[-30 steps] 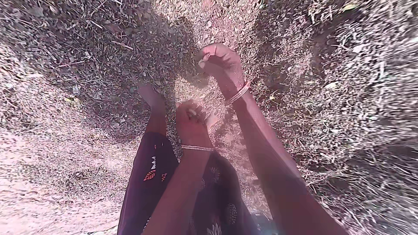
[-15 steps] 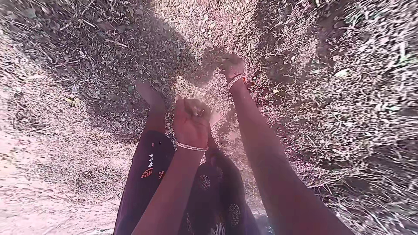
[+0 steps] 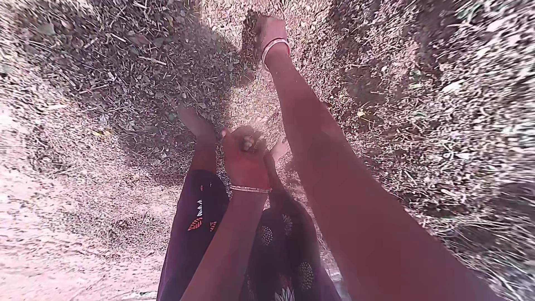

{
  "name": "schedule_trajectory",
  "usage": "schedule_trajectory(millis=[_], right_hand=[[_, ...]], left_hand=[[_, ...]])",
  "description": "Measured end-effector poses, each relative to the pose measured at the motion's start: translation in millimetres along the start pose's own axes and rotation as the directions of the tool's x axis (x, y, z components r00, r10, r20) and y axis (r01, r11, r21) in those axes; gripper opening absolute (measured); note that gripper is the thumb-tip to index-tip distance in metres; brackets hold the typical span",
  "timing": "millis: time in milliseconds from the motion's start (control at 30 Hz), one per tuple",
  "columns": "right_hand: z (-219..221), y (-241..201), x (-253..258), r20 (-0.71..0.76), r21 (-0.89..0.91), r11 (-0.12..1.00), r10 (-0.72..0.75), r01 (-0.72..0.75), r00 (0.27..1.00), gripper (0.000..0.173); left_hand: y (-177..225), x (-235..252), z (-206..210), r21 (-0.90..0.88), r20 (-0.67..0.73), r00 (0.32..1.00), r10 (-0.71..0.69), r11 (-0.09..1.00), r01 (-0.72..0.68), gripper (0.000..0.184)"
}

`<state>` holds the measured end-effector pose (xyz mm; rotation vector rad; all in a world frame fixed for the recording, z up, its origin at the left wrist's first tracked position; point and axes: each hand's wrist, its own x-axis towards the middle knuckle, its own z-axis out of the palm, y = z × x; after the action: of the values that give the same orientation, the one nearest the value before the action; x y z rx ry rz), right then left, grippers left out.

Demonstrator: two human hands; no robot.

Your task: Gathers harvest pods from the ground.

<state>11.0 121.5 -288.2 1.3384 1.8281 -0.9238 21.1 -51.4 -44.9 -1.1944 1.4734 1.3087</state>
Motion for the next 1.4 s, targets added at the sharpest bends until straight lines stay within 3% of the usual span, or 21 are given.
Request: schedule_trajectory(millis=[67, 133, 233, 300, 367, 433, 467, 533, 600, 633, 700, 733, 833, 933, 1000, 1067, 1133, 1200, 1267, 1333, 1400], right_hand=[[-3.3, 12.8, -26.3, -0.125, 0.163, 0.987, 0.028, -0.007, 0.992, 0.043], [-1.3, 24.1, -65.6, -0.281, 0.37, 0.92, -0.02, 0.128, 0.959, 0.036], [-0.7, 32.1, -149.9, -0.357, 0.672, 0.562, -0.324, 0.482, 0.876, 0.029], [-2.6, 36.5, -196.1, -0.239, 0.837, 0.345, -0.466, 0.424, 0.852, 0.036], [18.0, 60.2, -200.6, -0.243, 0.897, 0.308, -0.255, 0.317, 0.936, 0.039], [41.3, 88.9, -171.0, -0.138, 0.942, 0.331, 0.251, 0.049, 0.958, 0.044], [49.7, 102.0, -146.4, -0.044, 0.952, 0.286, 0.474, -0.107, 0.88, 0.052], [60.8, 114.6, -93.8, 0.072, 0.934, 0.202, 0.699, -0.293, 0.711, 0.065], [63.4, 99.7, -58.4, 0.067, 0.892, 0.271, 0.712, -0.362, 0.699, 0.081], [62.3, 83.0, -53.5, 0.024, 0.829, 0.422, 0.63, -0.368, 0.776, 0.082], [71.0, 56.4, -61.1, -0.046, 0.595, 0.778, 0.284, -0.202, 0.958, 0.067], [76.1, 46.5, -69.0, -0.02, 0.497, 0.866, 0.074, -0.054, 0.997, 0.063], [77.1, 25.6, -115.3, 0.214, 0.398, 0.87, -0.396, 0.29, 0.893, 0.043], [81.4, 43.2, -150.0, 0.281, 0.311, 0.913, -0.353, 0.263, 0.893, 0.038], [86.3, 68.1, -151.8, 0.207, 0.335, 0.941, -0.126, 0.051, 0.97, 0.037], [91.9, 90.2, -138.0, 0.052, 0.49, 0.858, 0.15, -0.157, 0.987, 0.038], [95.6, 101.9, -107.9, -0.066, 0.613, 0.724, 0.446, -0.317, 0.892, 0.054], [94.7, 101.4, -75.0, -0.03, 0.627, 0.621, 0.623, -0.47, 0.782, 0.07], [99.3, 86.4, -58.8, 0.019, 0.662, 0.628, 0.53, -0.408, 0.848, 0.07], [108.8, 65.1, -70.1, 0.076, 0.607, 0.784, 0.104, -0.129, 0.992, 0.071], [104.7, 45.4, -96.8, 0.182, 0.656, 0.748, -0.281, 0.097, 0.942, 0.075]], left_hand=[[4.5, -0.1, 1.4, -0.009, 0.0, 1.0, 0.017, 1.0, -0.017, 0.049], [10.2, 0.6, 2.3, -0.01, -0.024, 0.999, 0.043, 0.999, -0.044, 0.045], [19.4, 4.5, 2.7, 0.022, -0.083, 0.995, 0.064, 0.998, -0.062, 0.042], [23.7, 6.7, -1.0, 0.023, -0.056, 0.996, 0.063, 0.998, -0.062, 0.044], [24.9, 6.5, -1.9, 0.008, -0.018, 0.999, 0.045, 0.999, -0.045, 0.037], [22.6, 4.6, -2.0, 0.004, 0.091, 0.996, 0.008, 1.0, -0.008, 0.04], [20.7, 3.4, -1.2, -0.009, 0.148, 0.989, -0.014, 1.0, 0.016, 0.045], [17.0, -0.2, 0.8, 0.001, 0.21, 0.977, -0.038, 0.999, 0.039, 0.052], [13.9, -1.2, -1.1, 0.0, 0.221, 0.975, -0.038, 0.999, 0.038, 0.051], [13.3, -0.1, -3.3, -0.001, 0.215, 0.976, -0.028, 1.0, 0.029, 0.048], [10.9, 1.3, -7.9, -0.007, 0.195, 0.981, 0.004, 1.0, -0.003, 0.045], [9.7, 2.4, -8.1, -0.015, 0.189, 0.982, 0.023, 1.0, -0.021, 0.046], [8.1, 2.2, -4.8, -0.035, 0.168, 0.984, 0.06, 0.998, -0.054, 0.047], [7.2, -1.3, -2.9, -0.044, 0.147, 0.987, 0.064, 0.997, -0.058, 0.047], [7.6, -1.9, -3.3, -0.055, 0.152, 0.986, 0.068, 0.997, -0.06, 0.049], [8.3, -1.5, -4.8, -0.057, 0.147, 0.986, 0.08, 0.996, -0.072, 0.051], [8.4, -2.0, -5.1, -0.062, 0.127, 0.989, 0.079, 0.996, -0.072, 0.052], [5.7, -2.8, -6.0, -0.065, 0.102, 0.992, 0.08, 0.995, -0.074, 0.052], [2.8, -2.4, -5.9, -0.078, 0.087, 0.993, 0.074, 0.995, -0.067, 0.052], [1.8, -3.3, -5.6, -0.089, 0.064, 0.996, 0.066, 0.994, -0.06, 0.051], [2.7, -3.8, -1.6, -0.108, 0.048, 0.997, 0.062, 0.993, -0.057, 0.05]])
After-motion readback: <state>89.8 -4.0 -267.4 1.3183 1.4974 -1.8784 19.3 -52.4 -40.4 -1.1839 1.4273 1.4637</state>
